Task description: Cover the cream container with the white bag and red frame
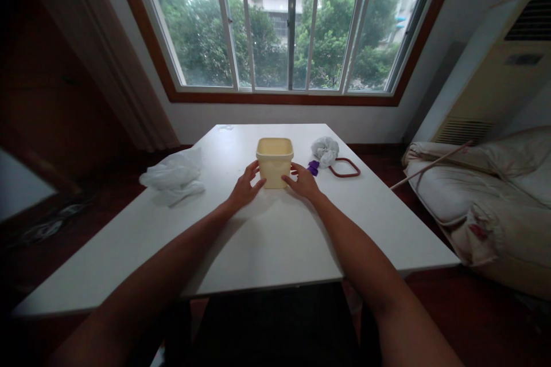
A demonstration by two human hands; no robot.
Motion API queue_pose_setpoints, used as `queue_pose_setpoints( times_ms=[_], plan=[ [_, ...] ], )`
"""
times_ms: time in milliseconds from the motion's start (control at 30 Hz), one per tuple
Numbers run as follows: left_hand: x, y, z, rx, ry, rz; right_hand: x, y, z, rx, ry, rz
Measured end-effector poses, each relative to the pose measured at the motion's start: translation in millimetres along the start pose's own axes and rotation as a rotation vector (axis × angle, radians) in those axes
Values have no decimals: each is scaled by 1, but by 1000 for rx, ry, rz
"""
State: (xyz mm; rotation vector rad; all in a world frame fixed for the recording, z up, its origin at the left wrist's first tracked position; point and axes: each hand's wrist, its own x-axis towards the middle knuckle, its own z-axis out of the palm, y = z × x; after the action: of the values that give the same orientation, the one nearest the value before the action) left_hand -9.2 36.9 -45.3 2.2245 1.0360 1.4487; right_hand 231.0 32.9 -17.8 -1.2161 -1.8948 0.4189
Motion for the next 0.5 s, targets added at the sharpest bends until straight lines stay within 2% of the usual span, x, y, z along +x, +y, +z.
queue_pose_setpoints(
  times_ms=[133, 267, 367, 500],
  plan=[
    [-2, -4, 4, 139, -90, -16, 4, 4, 3, -69, 85, 77],
    [-2, 5, 0, 272, -62, -114, 6, 6, 5, -208, 151, 133],
    [-3, 14, -2, 257, -82, -199, 6, 6, 7, -254, 101, 113],
    [-7, 17, 1, 247, -144, -132, 3, 8, 11, -191, 31, 34]
  ],
)
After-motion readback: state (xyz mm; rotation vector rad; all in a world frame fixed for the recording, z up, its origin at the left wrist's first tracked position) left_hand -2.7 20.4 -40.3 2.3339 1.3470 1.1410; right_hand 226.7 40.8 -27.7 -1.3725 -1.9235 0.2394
